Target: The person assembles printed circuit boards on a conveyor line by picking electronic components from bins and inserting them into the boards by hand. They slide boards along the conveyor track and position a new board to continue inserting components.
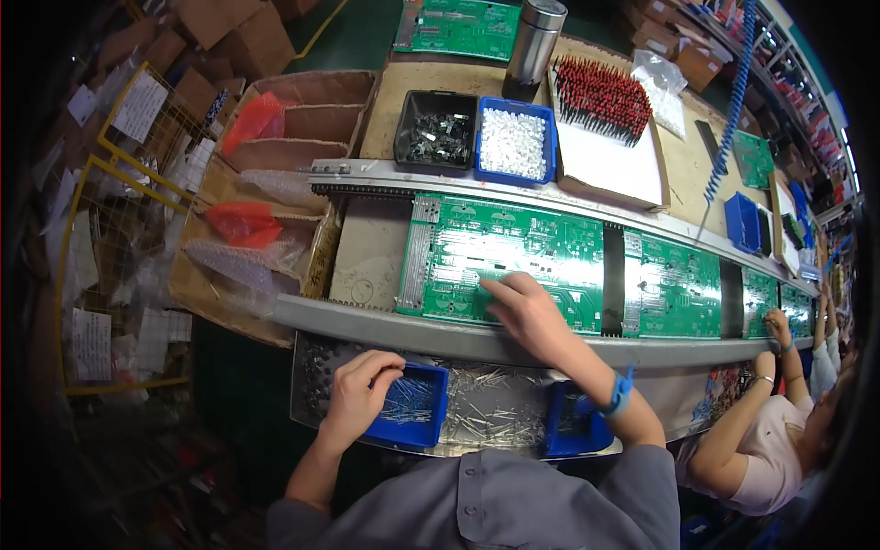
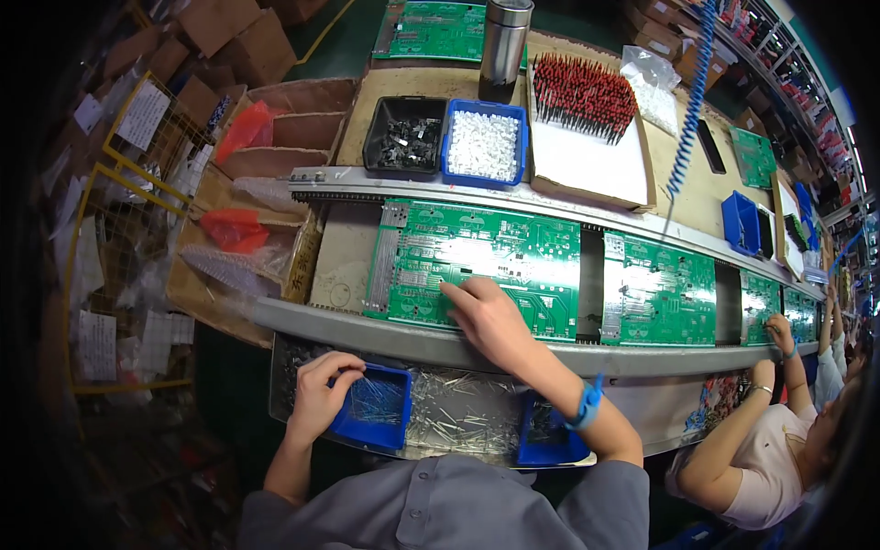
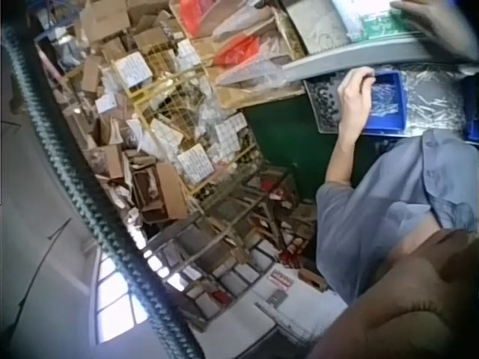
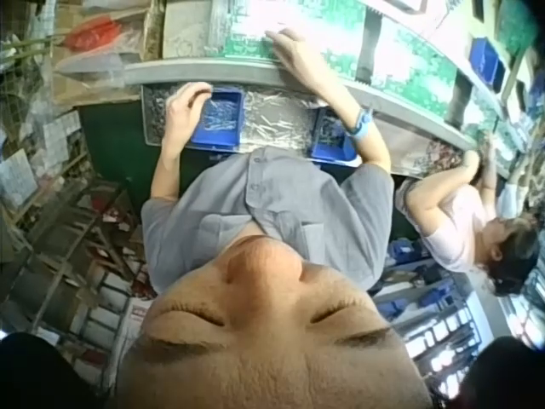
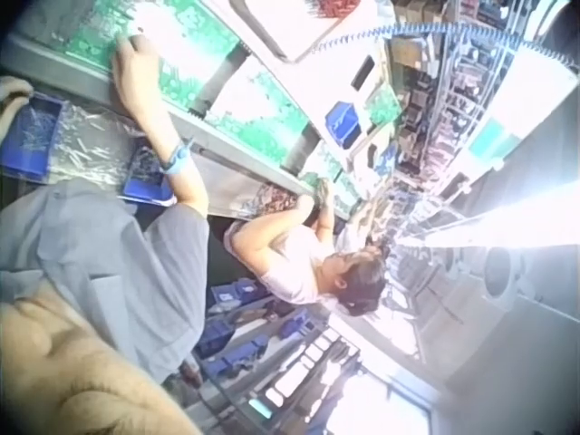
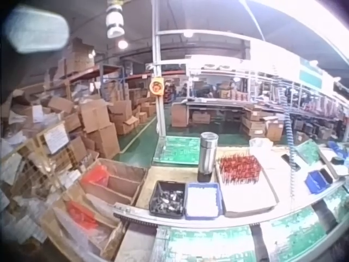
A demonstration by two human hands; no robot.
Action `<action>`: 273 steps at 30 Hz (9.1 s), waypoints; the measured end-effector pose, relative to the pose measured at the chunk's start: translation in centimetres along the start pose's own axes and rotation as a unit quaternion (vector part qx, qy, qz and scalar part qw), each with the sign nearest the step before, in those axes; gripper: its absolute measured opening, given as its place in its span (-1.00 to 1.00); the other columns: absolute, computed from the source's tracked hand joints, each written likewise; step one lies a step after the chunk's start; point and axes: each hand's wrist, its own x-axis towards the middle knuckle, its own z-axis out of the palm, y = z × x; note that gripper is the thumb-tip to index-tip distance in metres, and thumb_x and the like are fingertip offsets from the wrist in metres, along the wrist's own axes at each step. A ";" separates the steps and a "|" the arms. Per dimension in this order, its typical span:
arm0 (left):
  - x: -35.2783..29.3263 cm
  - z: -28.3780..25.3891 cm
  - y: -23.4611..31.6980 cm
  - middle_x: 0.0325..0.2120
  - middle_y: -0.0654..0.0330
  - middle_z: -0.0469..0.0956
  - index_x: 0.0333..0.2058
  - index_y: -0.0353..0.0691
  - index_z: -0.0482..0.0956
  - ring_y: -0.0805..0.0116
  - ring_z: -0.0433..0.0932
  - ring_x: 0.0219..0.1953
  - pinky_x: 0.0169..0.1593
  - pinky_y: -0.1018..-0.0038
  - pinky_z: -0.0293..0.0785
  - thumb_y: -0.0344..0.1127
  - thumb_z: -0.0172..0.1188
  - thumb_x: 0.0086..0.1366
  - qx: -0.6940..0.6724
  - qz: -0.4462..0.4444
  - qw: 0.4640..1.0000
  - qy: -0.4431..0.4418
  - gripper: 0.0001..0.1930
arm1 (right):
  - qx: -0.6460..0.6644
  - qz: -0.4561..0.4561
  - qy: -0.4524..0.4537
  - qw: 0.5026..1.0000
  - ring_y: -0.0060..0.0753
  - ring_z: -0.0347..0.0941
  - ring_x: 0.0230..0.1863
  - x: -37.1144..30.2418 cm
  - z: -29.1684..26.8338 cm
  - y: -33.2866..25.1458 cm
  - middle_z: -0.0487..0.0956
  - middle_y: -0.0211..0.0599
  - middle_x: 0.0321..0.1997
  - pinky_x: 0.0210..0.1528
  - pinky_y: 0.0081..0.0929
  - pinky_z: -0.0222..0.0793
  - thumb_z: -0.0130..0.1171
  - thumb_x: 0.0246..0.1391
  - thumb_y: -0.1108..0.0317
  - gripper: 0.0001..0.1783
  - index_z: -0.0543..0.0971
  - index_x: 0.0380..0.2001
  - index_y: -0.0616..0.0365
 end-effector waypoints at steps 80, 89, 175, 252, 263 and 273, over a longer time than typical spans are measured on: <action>9.9 4.1 -4.2 -0.47 0.15 0.51 -0.42 -0.35 0.62 0.36 0.50 -0.45 -0.36 0.50 0.41 -0.60 0.21 0.03 0.066 0.115 0.991 -0.010 -0.89 | 0.006 0.374 0.008 0.927 0.02 0.41 -0.41 -19.7 -5.2 -3.5 0.44 -0.04 -0.51 -0.38 -0.28 0.30 0.18 -0.15 0.54 -0.89 0.46 -0.51 0.32; 9.6 4.2 -3.2 -0.37 0.18 0.47 -0.20 -0.31 0.56 0.43 0.46 -0.40 -0.36 0.57 0.38 -0.61 0.16 0.07 0.073 0.084 0.994 -0.010 -0.73 | 0.274 0.511 0.129 0.804 -0.68 0.40 -0.53 -20.6 -5.6 -3.3 0.49 -0.43 -0.54 -0.45 -0.68 0.35 0.17 0.00 0.52 -0.90 0.49 -0.42 0.35; 17.1 4.0 -5.9 -0.43 0.09 0.48 -0.37 -0.35 0.54 0.12 0.48 -0.34 -0.28 0.35 0.45 -0.58 0.16 0.00 0.202 0.298 0.932 0.042 -0.85 | 0.114 0.127 0.057 0.984 -0.28 0.51 -0.35 -1.8 -0.9 3.3 0.58 -0.22 -0.42 -0.31 -0.47 0.41 0.24 -0.14 0.58 -0.88 0.61 -0.42 0.25; 16.7 6.7 -0.2 -0.44 0.09 0.49 -0.43 -0.34 0.51 0.20 0.51 -0.45 -0.38 0.44 0.43 -0.57 0.15 0.08 0.039 0.182 0.979 -0.084 -0.95 | 0.056 0.113 -0.008 0.992 -0.21 0.53 -0.39 4.6 -3.5 8.6 0.59 -0.14 -0.38 -0.33 -0.42 0.44 0.13 -0.11 0.58 -0.84 0.61 -0.38 0.24; 17.4 6.4 -1.6 -0.48 0.12 0.51 -0.42 -0.37 0.53 0.33 0.52 -0.47 -0.41 0.51 0.43 -0.56 0.17 0.07 -0.009 0.145 0.988 -0.042 -0.94 | -0.024 0.028 -0.008 0.999 -0.07 0.50 -0.36 4.7 -2.4 8.5 0.55 -0.15 -0.45 -0.31 -0.26 0.42 0.10 -0.15 0.57 -0.88 0.56 -0.46 0.21; 18.0 6.7 -2.7 -0.46 0.10 0.54 -0.42 -0.37 0.55 0.27 0.54 -0.44 -0.37 0.45 0.46 -0.55 0.19 0.06 0.012 0.166 0.986 -0.032 -0.93 | -0.105 -0.033 0.039 0.993 -0.12 0.44 -0.32 2.5 -2.3 5.1 0.48 -0.21 -0.43 -0.28 -0.29 0.40 0.12 -0.16 0.54 -0.83 0.54 -0.39 0.17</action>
